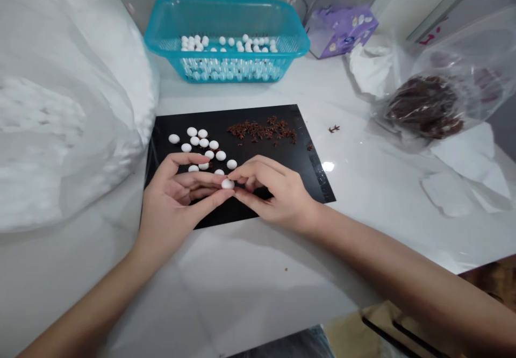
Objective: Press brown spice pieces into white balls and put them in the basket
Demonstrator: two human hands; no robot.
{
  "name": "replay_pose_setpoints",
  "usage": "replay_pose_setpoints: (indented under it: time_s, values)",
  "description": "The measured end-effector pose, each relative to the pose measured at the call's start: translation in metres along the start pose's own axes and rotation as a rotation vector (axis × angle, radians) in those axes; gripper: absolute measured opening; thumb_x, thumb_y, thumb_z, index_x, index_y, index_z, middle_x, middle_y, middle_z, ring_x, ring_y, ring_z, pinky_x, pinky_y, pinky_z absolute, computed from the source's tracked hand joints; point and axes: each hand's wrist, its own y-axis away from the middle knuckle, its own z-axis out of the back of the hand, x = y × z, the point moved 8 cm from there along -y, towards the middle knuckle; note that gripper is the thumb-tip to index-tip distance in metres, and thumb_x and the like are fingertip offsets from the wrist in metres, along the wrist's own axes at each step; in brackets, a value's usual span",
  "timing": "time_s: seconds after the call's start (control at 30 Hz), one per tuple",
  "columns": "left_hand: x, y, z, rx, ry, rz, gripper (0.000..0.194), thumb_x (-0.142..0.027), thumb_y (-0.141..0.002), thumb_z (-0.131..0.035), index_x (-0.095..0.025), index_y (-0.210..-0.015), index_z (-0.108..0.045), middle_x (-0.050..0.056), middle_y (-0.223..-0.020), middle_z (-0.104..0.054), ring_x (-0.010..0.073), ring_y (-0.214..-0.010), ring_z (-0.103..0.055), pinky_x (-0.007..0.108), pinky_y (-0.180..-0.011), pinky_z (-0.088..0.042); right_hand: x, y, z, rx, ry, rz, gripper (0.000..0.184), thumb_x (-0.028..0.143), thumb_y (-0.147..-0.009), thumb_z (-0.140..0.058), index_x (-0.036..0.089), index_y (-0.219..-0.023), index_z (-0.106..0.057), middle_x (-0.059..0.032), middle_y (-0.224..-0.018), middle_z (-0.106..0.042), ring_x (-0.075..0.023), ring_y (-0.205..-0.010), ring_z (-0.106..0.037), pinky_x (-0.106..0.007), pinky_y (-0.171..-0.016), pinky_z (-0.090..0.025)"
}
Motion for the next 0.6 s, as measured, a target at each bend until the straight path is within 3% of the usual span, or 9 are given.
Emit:
replay_pose_setpoints:
  time_s: [0.27,0.6]
  values:
    - [0.001,0.001,-0.002,0.006,0.007,0.018,0.033,-0.021,-0.064,-0.077,-0.025,-0.085,-0.052,-0.004,-0.073,-0.073,0.0163,-0.071,-0.071,0.027,-0.072,-0.062,-0.008,0.001,-0.003,0.011,-0.133,-0.125,0.003,0.016,-0.081,-0.059,0.017,-0.084,-0.057,0.0017,-0.074,-0.053,-0.0061,-0.062,-0.050,-0.016,-0.052,-0.046]
    - [-0.003,0.002,-0.002,0.007,-0.046,-0.011,0.028,-0.021,-0.064,-0.077,-0.025,-0.083,-0.058,-0.004,-0.073,-0.072,0.0147,-0.070,-0.071,0.026,-0.072,-0.061,-0.016,-0.001,-0.010,0.088,-0.301,-0.273,0.007,0.017,-0.078,-0.062,0.015,-0.082,-0.057,0.0033,-0.070,-0.052,-0.0045,-0.056,-0.048,-0.016,-0.050,-0.043]
